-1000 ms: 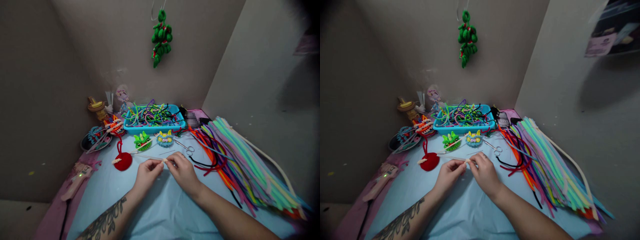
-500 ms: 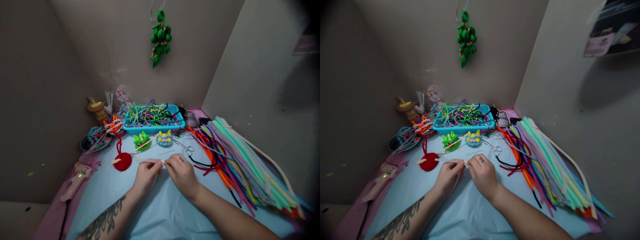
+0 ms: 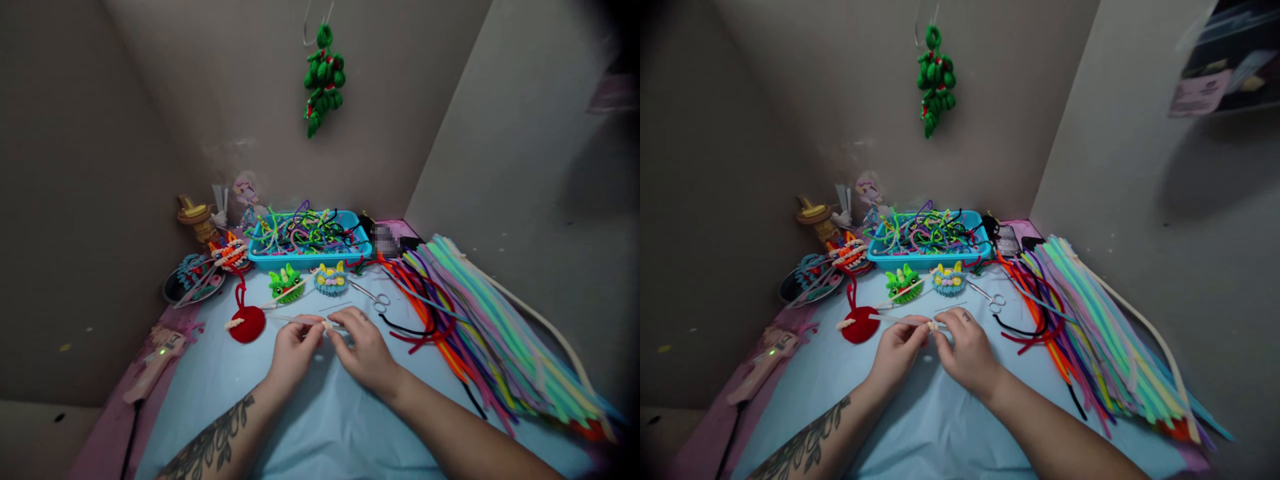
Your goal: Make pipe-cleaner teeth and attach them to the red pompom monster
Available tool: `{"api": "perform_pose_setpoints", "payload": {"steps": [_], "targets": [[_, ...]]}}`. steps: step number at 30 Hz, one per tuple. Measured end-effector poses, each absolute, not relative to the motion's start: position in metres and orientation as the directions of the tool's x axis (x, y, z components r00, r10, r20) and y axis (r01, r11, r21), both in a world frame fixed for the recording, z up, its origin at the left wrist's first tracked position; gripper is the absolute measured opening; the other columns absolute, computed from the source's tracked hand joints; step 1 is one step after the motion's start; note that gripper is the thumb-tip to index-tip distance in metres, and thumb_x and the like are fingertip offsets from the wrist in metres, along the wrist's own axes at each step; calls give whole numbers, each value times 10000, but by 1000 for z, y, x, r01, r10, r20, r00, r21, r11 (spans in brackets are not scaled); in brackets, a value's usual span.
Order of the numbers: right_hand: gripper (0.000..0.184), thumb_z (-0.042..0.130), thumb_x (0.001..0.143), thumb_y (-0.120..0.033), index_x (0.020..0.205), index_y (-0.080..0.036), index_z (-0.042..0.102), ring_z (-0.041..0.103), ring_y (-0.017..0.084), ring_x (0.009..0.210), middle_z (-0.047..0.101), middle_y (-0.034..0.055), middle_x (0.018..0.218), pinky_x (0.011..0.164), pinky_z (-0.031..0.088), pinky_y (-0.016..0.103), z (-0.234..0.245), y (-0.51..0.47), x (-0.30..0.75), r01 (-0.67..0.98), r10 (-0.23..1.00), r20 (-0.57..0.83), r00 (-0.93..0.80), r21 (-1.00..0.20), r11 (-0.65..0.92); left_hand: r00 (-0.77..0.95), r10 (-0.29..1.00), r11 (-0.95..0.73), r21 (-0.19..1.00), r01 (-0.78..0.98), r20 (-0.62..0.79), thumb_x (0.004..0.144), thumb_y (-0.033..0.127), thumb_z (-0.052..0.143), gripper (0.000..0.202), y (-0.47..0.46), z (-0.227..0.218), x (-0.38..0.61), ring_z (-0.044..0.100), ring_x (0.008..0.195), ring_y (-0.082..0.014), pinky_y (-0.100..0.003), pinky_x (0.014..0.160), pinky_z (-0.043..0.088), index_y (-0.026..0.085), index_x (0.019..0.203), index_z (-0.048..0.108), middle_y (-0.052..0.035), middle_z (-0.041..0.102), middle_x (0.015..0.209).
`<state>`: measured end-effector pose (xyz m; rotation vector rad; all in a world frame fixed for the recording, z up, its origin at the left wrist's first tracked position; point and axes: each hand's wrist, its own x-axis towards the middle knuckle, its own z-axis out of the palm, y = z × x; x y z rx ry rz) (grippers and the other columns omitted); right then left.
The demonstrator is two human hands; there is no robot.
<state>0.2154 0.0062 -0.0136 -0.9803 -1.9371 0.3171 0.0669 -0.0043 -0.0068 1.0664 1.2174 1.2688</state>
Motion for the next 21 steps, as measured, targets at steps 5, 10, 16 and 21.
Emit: {"api": "perform_pose_setpoints", "payload": {"steps": [5,10,16,21], "targets": [[114,476,898,-151,888,-195,581,577,200,803,624,54,800,728,473,333,-12,6,215,477,763,575,-296,-603,639,-88,996,2,999,-39,-5,697,245,674,107,-6,0,67,575,619,-140,-232,587,447,150,737,702,-18,660,690],[125,469,904,-150,852,-190,574,571,190,776,612,43,780,709,458,317,-13,7,215,487,778,560,-285,-614,621,-86,996,32,999,-3,-32,687,263,692,149,-5,-6,65,616,663,-169,-262,620,477,140,763,728,-69,721,795],[132,466,901,-157,836,-195,574,573,190,769,604,45,775,687,459,306,-12,7,217,504,784,568,-250,-615,607,-100,994,50,999,21,-48,653,233,707,127,-3,-6,65,658,756,-210,-285,671,495,139,734,731,-104,742,900],[121,482,891,-156,822,-199,571,569,185,755,597,35,761,683,454,300,-13,7,218,501,798,560,-223,-637,587,-120,991,57,998,30,-53,633,254,727,115,-4,0,67,635,655,-184,-261,610,475,141,659,718,-67,725,713]]}}
